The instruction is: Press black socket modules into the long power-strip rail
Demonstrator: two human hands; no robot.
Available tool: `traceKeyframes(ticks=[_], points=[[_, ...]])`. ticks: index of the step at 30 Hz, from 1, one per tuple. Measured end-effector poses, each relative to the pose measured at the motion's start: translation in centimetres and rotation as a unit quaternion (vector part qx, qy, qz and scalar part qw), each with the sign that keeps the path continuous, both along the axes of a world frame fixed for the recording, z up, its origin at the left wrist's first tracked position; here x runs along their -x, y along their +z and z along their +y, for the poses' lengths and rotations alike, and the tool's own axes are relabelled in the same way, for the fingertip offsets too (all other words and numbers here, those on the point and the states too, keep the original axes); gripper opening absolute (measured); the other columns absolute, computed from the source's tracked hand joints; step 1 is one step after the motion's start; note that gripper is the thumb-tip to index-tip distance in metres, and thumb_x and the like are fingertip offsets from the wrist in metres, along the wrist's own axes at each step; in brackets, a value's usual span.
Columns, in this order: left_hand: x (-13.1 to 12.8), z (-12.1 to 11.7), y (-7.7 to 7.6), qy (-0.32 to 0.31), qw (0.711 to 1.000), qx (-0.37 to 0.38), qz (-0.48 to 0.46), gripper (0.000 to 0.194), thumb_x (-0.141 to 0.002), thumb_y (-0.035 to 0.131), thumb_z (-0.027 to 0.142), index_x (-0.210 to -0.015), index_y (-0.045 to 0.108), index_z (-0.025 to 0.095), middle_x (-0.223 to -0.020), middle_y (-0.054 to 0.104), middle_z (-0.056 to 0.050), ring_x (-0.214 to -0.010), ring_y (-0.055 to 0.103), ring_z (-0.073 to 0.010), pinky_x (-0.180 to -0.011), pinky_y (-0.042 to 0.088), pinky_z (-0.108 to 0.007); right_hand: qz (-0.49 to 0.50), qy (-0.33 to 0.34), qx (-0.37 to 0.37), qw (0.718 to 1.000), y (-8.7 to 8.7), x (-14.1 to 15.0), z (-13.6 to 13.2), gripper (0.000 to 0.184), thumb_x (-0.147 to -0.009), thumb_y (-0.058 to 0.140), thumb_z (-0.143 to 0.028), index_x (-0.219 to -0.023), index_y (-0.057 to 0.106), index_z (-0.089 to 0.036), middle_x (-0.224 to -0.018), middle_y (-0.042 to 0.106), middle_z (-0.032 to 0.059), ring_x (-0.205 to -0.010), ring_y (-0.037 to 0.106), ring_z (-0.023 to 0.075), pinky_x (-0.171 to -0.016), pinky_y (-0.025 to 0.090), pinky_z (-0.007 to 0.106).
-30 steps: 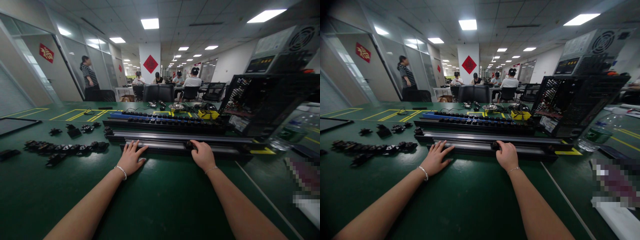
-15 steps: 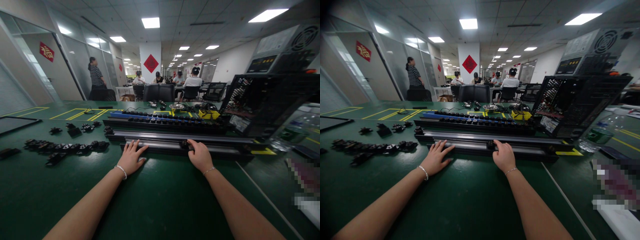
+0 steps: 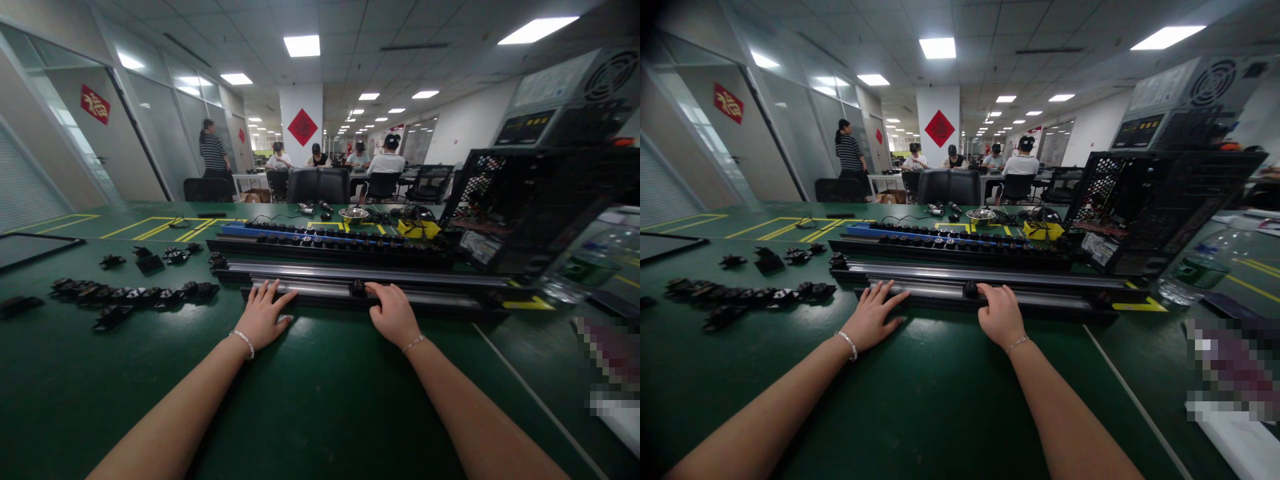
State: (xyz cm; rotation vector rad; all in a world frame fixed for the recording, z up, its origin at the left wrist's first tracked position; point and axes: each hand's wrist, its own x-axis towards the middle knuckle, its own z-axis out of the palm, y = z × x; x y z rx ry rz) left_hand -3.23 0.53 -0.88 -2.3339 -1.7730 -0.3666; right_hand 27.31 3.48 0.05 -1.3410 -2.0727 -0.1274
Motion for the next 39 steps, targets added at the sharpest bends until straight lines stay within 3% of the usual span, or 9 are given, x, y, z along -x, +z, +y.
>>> traceKeyframes(ticks=[12, 20, 28, 31, 36, 39], points=[[-1.4, -0.3, 0.0, -0.012, 1.0, -0.006, 0.012, 0.06, -0.079, 0.053, 0.035, -0.136, 0.033, 0.041, -0.148, 0.027, -0.005, -0.136, 0.019, -0.0362, -0.105, 0.018, -0.06, -0.039, 0.042, 0.031, 0.998, -0.2, 1.2, -0.3, 0.056, -0.067, 0.039, -0.008, -0.122, 0.049, -0.013, -0.113, 0.063, 0.0087, -0.108, 0.052, 0.0201, -0.106, 0.025, 0.044], [-5.3, -0.7, -0.2, -0.076, 0.997, -0.024, 0.013, 0.06, -0.081, 0.052, 0.033, -0.136, 0.031, 0.041, -0.15, 0.023, -0.004, -0.136, 0.017, -0.033, -0.107, 0.016, -0.058, -0.059, 0.044, 0.061, 0.995, 0.0, 1.6, -0.5, 0.061, -0.066, 0.04, -0.01, -0.126, 0.046, -0.014, -0.121, 0.059, 0.0084, -0.114, 0.047, 0.0195, -0.107, 0.022, 0.044], [-10.3, -0.3, 0.4, -0.035, 0.999, 0.0, -0.003, 0.065, -0.077, 0.054, 0.047, -0.136, 0.027, 0.046, -0.151, 0.018, -0.005, -0.136, 0.014, -0.0391, -0.1, 0.011, -0.069, -0.101, 0.053, 0.072, 0.991, -0.2, 1.6, -0.6, 0.067, -0.066, 0.039, -0.009, -0.133, 0.041, -0.017, -0.132, 0.051, 0.0054, -0.126, 0.037, 0.0186, -0.11, 0.015, 0.045], [-12.0, 0.1, 0.5, -0.01, 1.0, 0.007, -0.02, 0.067, -0.074, 0.053, 0.055, -0.136, 0.028, 0.047, -0.151, 0.019, -0.005, -0.135, 0.014, -0.0419, -0.098, 0.01, -0.072, -0.101, 0.027, 0.06, 0.993, -0.4, 1.4, -0.5, 0.068, -0.066, 0.04, -0.01, -0.133, 0.04, -0.018, -0.135, 0.049, 0.004, -0.128, 0.034, 0.0183, -0.11, 0.014, 0.044], [-14.3, 1.1, 0.7, 0.032, 0.998, 0.021, -0.043, 0.067, -0.072, 0.048, 0.064, -0.135, 0.031, 0.047, -0.15, 0.022, -0.007, -0.134, 0.013, -0.0444, -0.096, 0.007, -0.074, -0.108, -0.086, 0.025, 0.99, -0.8, 0.8, -0.1, 0.064, -0.068, 0.042, -0.013, -0.132, 0.042, -0.017, -0.14, 0.042, 0.0049, -0.13, 0.031, 0.0221, -0.109, 0.014, 0.046], [-15.3, 1.5, 0.8, 0.053, 0.997, 0.033, -0.051, 0.067, -0.073, 0.042, 0.068, -0.135, 0.033, 0.044, -0.15, 0.024, -0.008, -0.134, 0.011, -0.0451, -0.095, 0.006, -0.074, -0.122, -0.116, 0.031, 0.985, -0.9, 0.5, 0.0, 0.064, -0.068, 0.044, -0.014, -0.132, 0.043, -0.017, -0.142, 0.04, 0.0046, -0.131, 0.029, 0.0244, -0.108, 0.015, 0.047]])
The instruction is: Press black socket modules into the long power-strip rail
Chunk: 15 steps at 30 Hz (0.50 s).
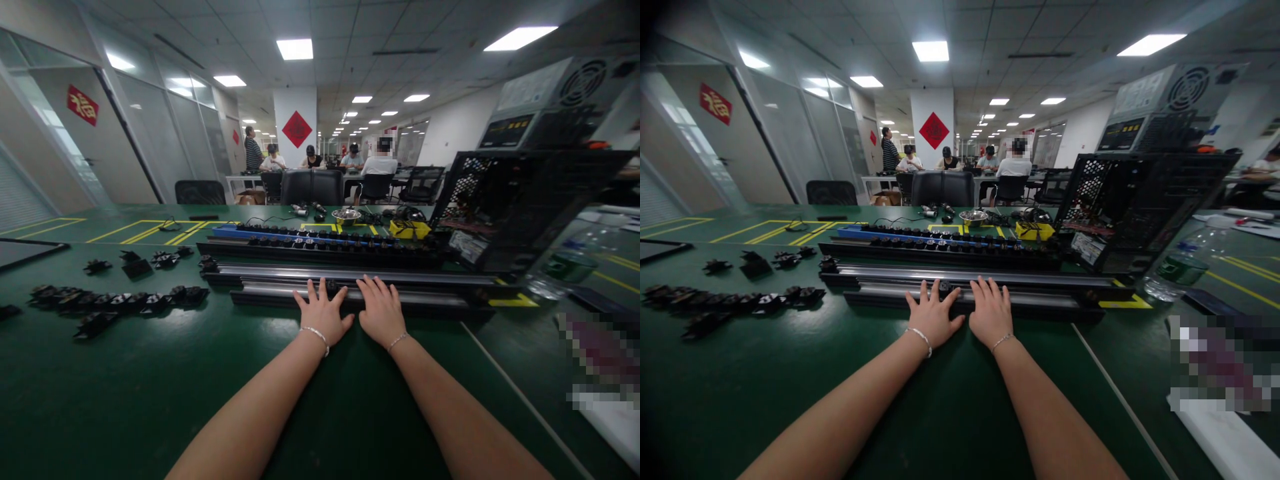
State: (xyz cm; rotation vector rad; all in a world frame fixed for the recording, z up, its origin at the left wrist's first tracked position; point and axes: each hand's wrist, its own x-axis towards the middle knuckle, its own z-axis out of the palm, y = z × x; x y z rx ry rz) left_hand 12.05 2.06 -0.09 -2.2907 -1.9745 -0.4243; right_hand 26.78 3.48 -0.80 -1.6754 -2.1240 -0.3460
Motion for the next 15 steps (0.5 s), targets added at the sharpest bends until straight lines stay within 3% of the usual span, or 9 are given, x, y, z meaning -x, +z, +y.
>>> traceKeyframes(ticks=[15], points=[[0.8, 0.2, 0.2, 0.021, 1.0, 0.001, 0.007, 0.062, -0.077, 0.031, 0.068, -0.134, 0.035, 0.043, -0.148, 0.028, -0.008, -0.137, 0.008, -0.0406, -0.093, 0.005, -0.076, -0.005, -0.007, 0.018, 1.0, 0.2, 0.1, 0.0, 0.06, -0.07, 0.044, -0.015, -0.129, 0.047, -0.019, -0.139, 0.044, 0.0027, -0.128, 0.033, 0.0242, -0.108, 0.014, 0.047]])
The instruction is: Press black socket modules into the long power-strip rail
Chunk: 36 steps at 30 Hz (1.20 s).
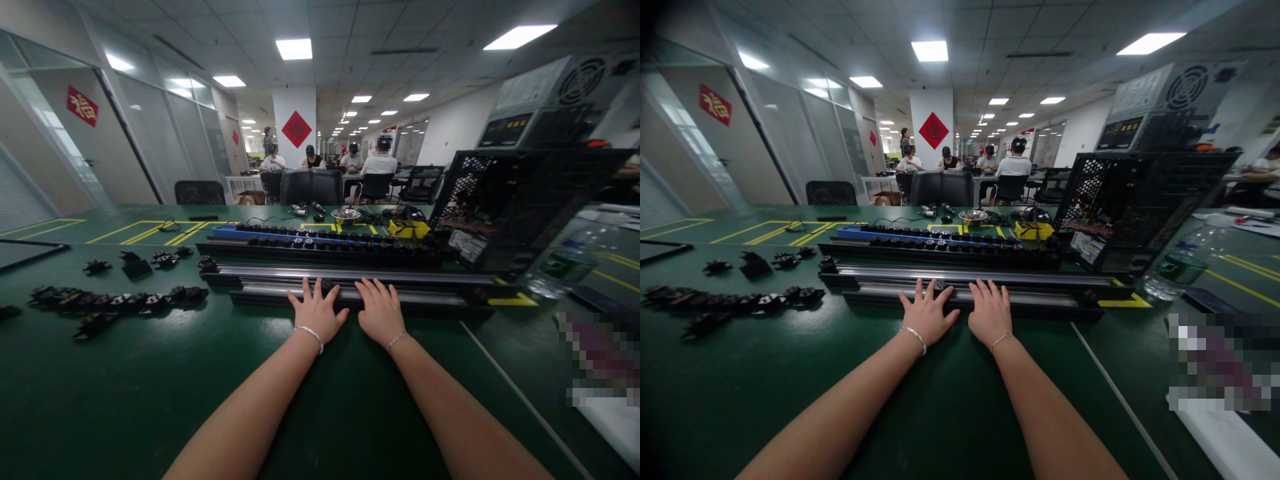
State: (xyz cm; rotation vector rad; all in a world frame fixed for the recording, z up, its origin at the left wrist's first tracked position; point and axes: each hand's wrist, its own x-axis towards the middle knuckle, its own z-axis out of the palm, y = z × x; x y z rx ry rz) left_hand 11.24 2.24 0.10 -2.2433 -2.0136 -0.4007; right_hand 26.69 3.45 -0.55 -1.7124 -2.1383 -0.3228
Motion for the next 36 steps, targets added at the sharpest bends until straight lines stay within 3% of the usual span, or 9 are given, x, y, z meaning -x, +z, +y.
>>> traceKeyframes(ticks=[9, 26, 36], points=[[1.3, -0.2, 0.9, -0.007, 1.0, 0.017, 0.012, 0.055, -0.08, 0.03, 0.065, -0.131, 0.039, 0.044, -0.146, 0.033, -0.005, -0.135, 0.016, -0.0384, -0.095, 0.007, -0.075, -0.002, -0.001, 0.002, 1.0, -0.1, 0.0, 0.1, 0.06, -0.07, 0.043, -0.015, -0.13, 0.047, -0.02, -0.139, 0.044, 0.0026, -0.128, 0.032, 0.0233, -0.108, 0.013, 0.046], [4.6, -0.5, 0.3, 0.002, 0.999, -0.05, 0.021, 0.049, -0.081, 0.045, 0.051, -0.129, 0.044, 0.039, -0.141, 0.04, -0.007, -0.132, 0.03, -0.0283, -0.106, 0.015, -0.058, -0.006, 0.004, -0.002, 1.0, -0.2, -0.2, 0.2, 0.061, -0.069, 0.043, -0.012, -0.13, 0.047, -0.02, -0.137, 0.046, 0.004, -0.126, 0.035, 0.0229, -0.107, 0.018, 0.044], [6.1, -0.3, 0.4, 0.027, 0.997, -0.069, 0.005, 0.045, -0.088, 0.028, 0.053, -0.123, 0.051, 0.036, -0.135, 0.047, -0.008, -0.124, 0.041, -0.0253, -0.105, 0.021, -0.053, -0.002, 0.003, -0.004, 1.0, -0.4, -0.2, 0.2, 0.061, -0.069, 0.043, -0.012, -0.13, 0.047, -0.019, -0.137, 0.046, 0.0036, -0.127, 0.034, 0.0223, -0.107, 0.018, 0.044]])
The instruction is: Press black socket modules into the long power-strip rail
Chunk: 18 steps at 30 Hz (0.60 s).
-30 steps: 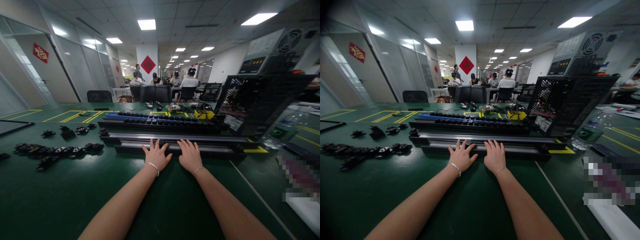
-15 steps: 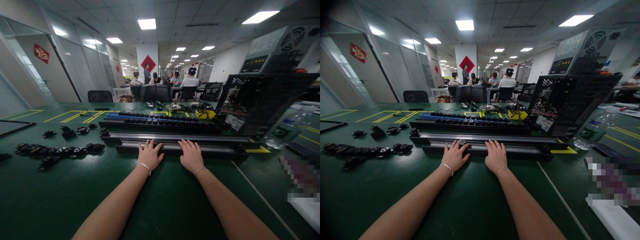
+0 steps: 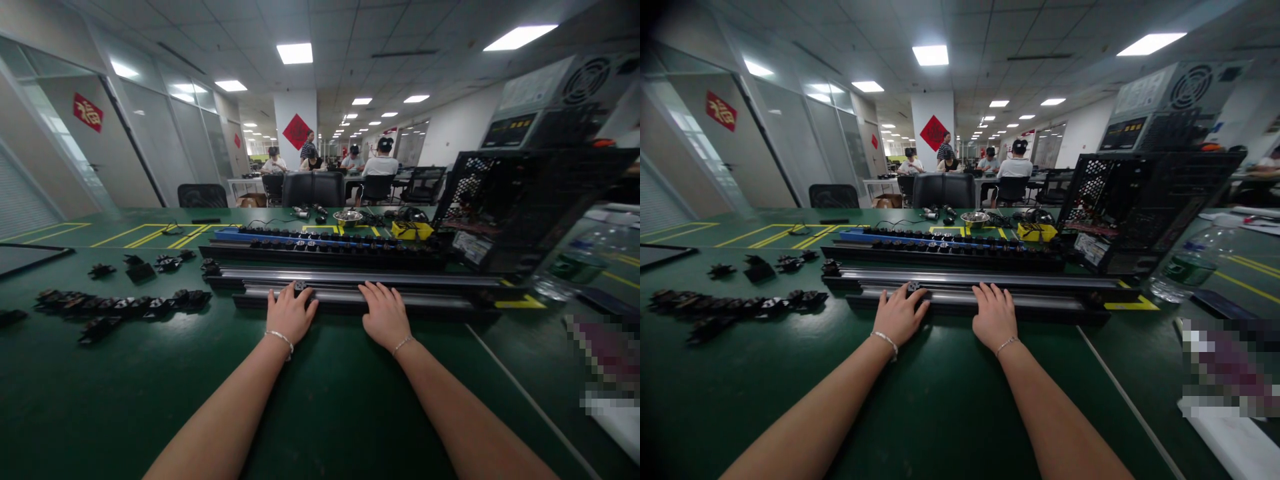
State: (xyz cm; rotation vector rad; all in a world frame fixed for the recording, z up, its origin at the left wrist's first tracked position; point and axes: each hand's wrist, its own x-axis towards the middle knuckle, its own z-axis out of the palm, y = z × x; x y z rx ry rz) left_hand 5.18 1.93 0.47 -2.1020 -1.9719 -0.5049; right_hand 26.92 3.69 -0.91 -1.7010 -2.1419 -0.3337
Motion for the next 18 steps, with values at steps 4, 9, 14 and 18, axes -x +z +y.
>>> traceKeyframes(ticks=[4, 9, 14, 18], points=[[0.4, -0.01, 0.19, 0.016, 1.0, -0.007, -0.007, 0.043, -0.089, 0.027, 0.049, -0.12, 0.054, 0.035, -0.131, 0.05, -0.009, -0.12, 0.046, -0.0248, -0.104, 0.022, -0.052, 0.005, 0.002, 0.005, 1.0, 0.1, 0.0, -0.06, 0.062, -0.069, 0.042, -0.012, -0.13, 0.047, -0.02, -0.137, 0.046, 0.003, -0.127, 0.034, 0.0222, -0.107, 0.018, 0.043], [0.68, -0.08, 0.57, 0.042, 0.999, 0.001, -0.024, 0.04, -0.089, 0.03, 0.046, -0.116, 0.058, 0.035, -0.129, 0.051, -0.008, -0.115, 0.05, -0.0243, -0.105, 0.022, -0.052, 0.005, 0.001, 0.007, 1.0, 0.11, -0.02, 0.0, 0.061, -0.069, 0.043, -0.012, -0.129, 0.048, -0.02, -0.137, 0.046, 0.0033, -0.127, 0.035, 0.0221, -0.107, 0.018, 0.043], [0.8, 0.05, 0.69, 0.049, 0.998, -0.003, -0.036, 0.038, -0.09, 0.031, 0.044, -0.113, 0.06, 0.035, -0.124, 0.054, -0.008, -0.113, 0.051, -0.023, -0.105, 0.021, -0.053, 0.005, 0.0, 0.004, 1.0, 0.09, -0.06, -0.01, 0.061, -0.069, 0.042, -0.012, -0.129, 0.048, -0.02, -0.137, 0.047, 0.0031, -0.127, 0.035, 0.0213, -0.107, 0.018, 0.042], [1.07, 0.22, 0.58, 0.048, 0.998, -0.02, -0.039, 0.038, -0.09, 0.03, 0.043, -0.109, 0.062, 0.034, -0.12, 0.057, -0.008, -0.11, 0.053, -0.0226, -0.105, 0.019, -0.056, 0.006, 0.003, 0.0, 1.0, 0.08, -0.09, -0.01, 0.06, -0.07, 0.042, -0.013, -0.129, 0.048, -0.02, -0.136, 0.047, 0.0028, -0.126, 0.036, 0.0213, -0.107, 0.018, 0.042]])
